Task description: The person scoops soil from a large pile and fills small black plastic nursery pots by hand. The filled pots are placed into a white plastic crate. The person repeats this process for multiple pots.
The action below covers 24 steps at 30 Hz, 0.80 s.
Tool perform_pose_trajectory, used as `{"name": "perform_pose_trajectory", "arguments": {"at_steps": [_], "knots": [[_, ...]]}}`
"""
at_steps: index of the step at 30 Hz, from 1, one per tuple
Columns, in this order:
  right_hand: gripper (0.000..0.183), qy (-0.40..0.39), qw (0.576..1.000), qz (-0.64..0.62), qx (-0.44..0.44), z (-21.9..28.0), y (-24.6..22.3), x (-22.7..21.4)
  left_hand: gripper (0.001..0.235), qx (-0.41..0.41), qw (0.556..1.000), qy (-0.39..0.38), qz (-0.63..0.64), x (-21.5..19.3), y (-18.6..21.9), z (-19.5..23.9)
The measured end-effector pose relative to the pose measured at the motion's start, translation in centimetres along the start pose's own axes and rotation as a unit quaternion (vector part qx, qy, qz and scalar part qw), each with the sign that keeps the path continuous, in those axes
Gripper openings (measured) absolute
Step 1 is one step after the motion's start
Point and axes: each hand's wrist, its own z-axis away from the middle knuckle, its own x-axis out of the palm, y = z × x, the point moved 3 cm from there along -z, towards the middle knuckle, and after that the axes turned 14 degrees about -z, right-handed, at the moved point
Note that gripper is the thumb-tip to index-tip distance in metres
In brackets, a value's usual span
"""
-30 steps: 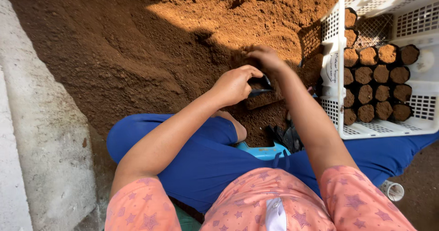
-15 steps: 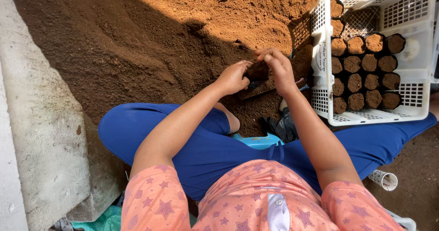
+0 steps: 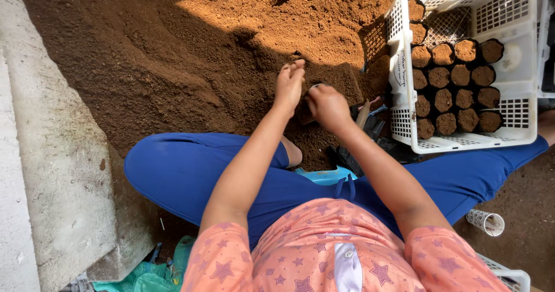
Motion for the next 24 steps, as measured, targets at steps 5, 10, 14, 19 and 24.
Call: {"name": "perform_pose_trajectory", "arguments": {"at_steps": [5, 10, 14, 19, 24], "knots": [[0.030, 0.041, 0.916, -0.331, 0.224, 0.4, 3.9, -4.8, 0.057, -0.068, 0.985, -0.036, 0.156, 1.6, 0.5, 1.7], [0.026, 0.081, 0.814, -0.537, 0.206, 1.5, 2.6, -8.0, 0.074, 0.042, 0.923, -0.152, 0.351, 3.7, 4.9, 4.3], [0.025, 0.074, 0.791, -0.554, 0.249, 0.8, 1.0, -10.1, 0.074, 0.058, 0.909, -0.178, 0.373, 3.0, 6.8, 5.4], [0.035, -0.001, 0.710, -0.655, 0.259, 0.6, -0.9, -10.8, 0.076, 0.126, 0.929, -0.149, 0.314, 2.2, 7.5, 5.7], [0.040, -0.054, 0.732, -0.612, 0.295, -0.6, -1.9, -12.3, 0.076, 0.079, 0.910, -0.191, 0.359, 2.2, 7.0, 4.9]]}}
